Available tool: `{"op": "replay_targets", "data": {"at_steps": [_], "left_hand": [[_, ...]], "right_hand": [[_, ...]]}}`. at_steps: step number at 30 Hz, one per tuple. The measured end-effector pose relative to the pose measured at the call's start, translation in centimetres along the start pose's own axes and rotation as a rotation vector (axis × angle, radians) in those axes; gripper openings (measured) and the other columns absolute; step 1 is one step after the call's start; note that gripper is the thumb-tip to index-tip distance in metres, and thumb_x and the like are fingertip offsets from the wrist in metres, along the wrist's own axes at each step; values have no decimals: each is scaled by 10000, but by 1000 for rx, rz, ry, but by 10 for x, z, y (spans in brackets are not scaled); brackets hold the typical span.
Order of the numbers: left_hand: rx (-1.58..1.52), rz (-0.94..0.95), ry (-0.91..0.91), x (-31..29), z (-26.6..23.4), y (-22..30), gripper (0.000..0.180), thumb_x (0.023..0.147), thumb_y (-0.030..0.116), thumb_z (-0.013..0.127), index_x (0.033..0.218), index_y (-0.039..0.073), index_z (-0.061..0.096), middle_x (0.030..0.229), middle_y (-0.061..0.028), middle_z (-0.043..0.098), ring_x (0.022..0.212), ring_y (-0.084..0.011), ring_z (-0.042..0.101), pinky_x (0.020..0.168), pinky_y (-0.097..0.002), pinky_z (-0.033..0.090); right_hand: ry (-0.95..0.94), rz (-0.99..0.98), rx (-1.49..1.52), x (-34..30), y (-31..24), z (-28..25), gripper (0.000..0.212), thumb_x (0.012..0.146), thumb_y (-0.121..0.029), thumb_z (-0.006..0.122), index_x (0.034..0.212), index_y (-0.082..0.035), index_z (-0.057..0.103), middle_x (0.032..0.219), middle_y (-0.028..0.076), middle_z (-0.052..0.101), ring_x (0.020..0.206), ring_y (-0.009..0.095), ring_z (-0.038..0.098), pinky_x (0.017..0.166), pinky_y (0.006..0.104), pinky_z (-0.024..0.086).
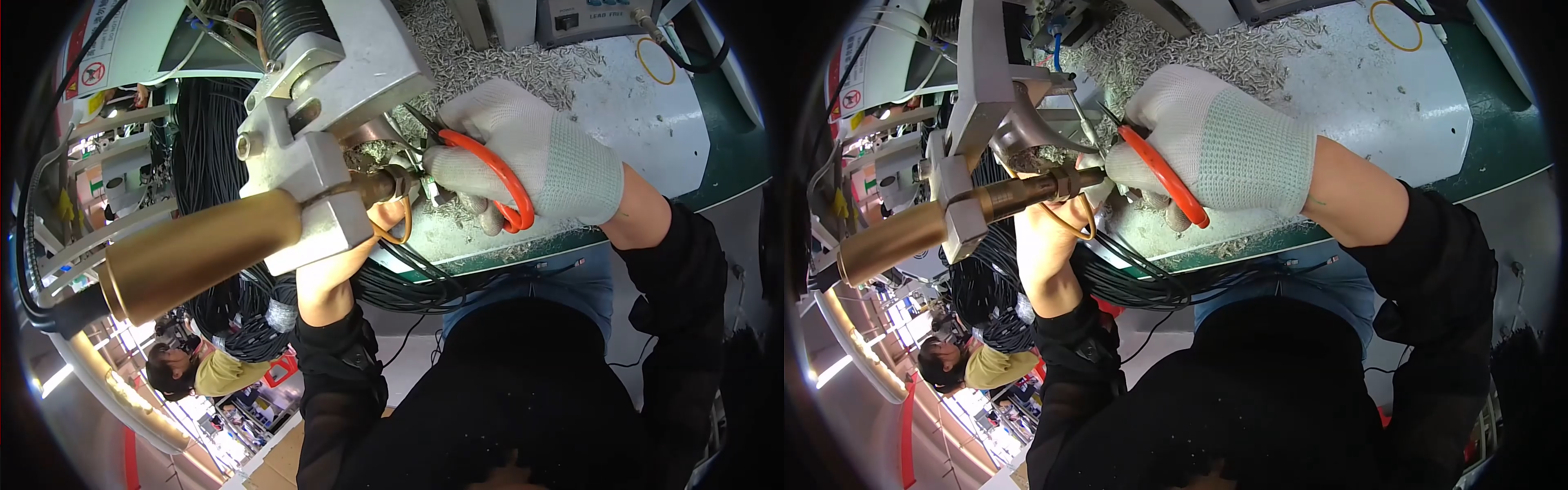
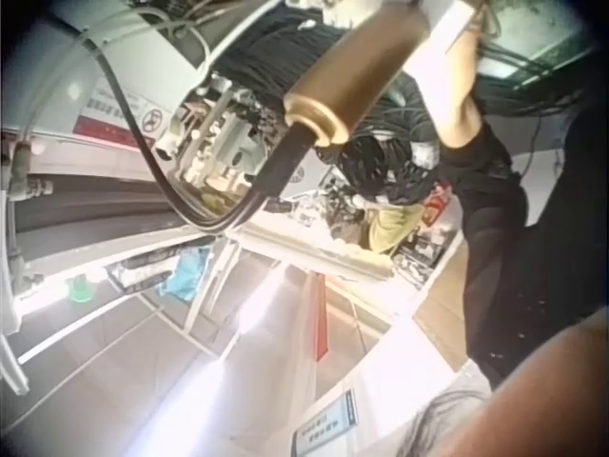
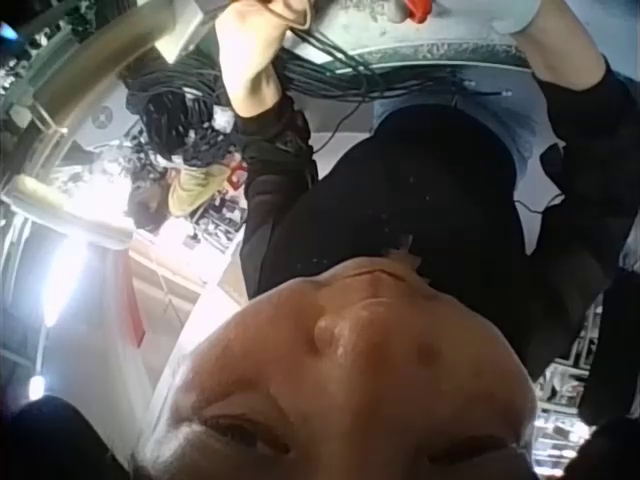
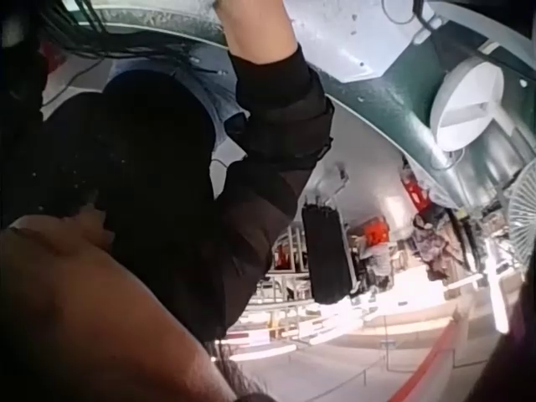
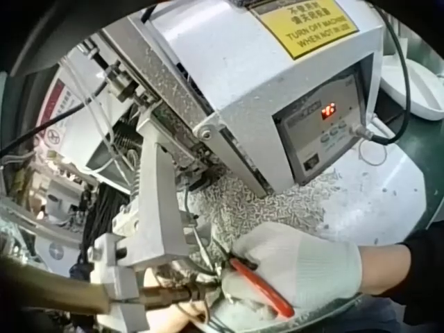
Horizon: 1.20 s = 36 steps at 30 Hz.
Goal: The person trims the ends of wires using shears, places them into a machine for processing, and then trims them again before setting the cables aside.
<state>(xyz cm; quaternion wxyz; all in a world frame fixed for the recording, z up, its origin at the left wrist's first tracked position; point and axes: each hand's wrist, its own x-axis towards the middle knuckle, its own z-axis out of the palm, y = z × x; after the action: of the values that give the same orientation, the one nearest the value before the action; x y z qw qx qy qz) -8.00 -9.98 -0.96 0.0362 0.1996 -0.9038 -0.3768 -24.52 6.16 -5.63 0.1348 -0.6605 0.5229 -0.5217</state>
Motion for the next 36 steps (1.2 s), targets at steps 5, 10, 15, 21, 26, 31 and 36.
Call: {"op": "replay_targets", "data": {"at_steps": [5,10,15,21,26,31,36], "left_hand": [[-393,-169,47,1,6,8,327,716,276,792,835,27,616,768,-25,603,716,-113,563,612,-276,465],[-398,-157,-17,3,2,6,276,739,222,775,816,20,603,750,-3,585,671,-97,537,600,-254,454],[-521,-162,24,9,9,17,236,745,176,759,774,17,587,685,21,548,606,-72,495,563,-225,427],[-331,11,-32,11,6,16,130,774,82,668,729,17,565,622,35,513,557,-43,442,513,-201,370],[-352,47,37,8,13,24,166,758,103,691,698,31,554,609,53,488,561,-35,407,516,-204,354],[-374,-56,17,2,12,14,147,762,104,691,774,23,569,671,40,528,606,-44,453,550,-219,393],[-516,-143,37,-4,13,17,172,779,119,687,871,22,578,748,27,558,690,-60,501,611,-259,437]], "right_hand": [[-11,31,42,0,-1,1,160,720,-129,634,833,-21,599,597,45,514,461,146,559,448,240,465],[-77,367,254,10,-16,-9,162,805,-151,609,791,10,598,611,53,549,418,141,537,406,235,444],[-41,843,641,12,-26,-9,260,871,-201,573,755,31,584,576,65,564,420,133,557,377,234,430],[59,867,808,10,-17,-1,284,866,-204,573,711,33,558,520,69,540,417,139,570,357,241,417],[34,580,530,8,-21,-3,276,847,-195,593,695,31,544,522,73,538,402,137,558,353,243,413],[60,420,452,5,-19,0,278,843,-191,587,688,34,536,517,71,532,401,135,559,355,241,415],[-15,147,200,5,-6,-4,263,848,-189,573,710,34,549,511,66,521,397,131,556,354,237,417]]}}
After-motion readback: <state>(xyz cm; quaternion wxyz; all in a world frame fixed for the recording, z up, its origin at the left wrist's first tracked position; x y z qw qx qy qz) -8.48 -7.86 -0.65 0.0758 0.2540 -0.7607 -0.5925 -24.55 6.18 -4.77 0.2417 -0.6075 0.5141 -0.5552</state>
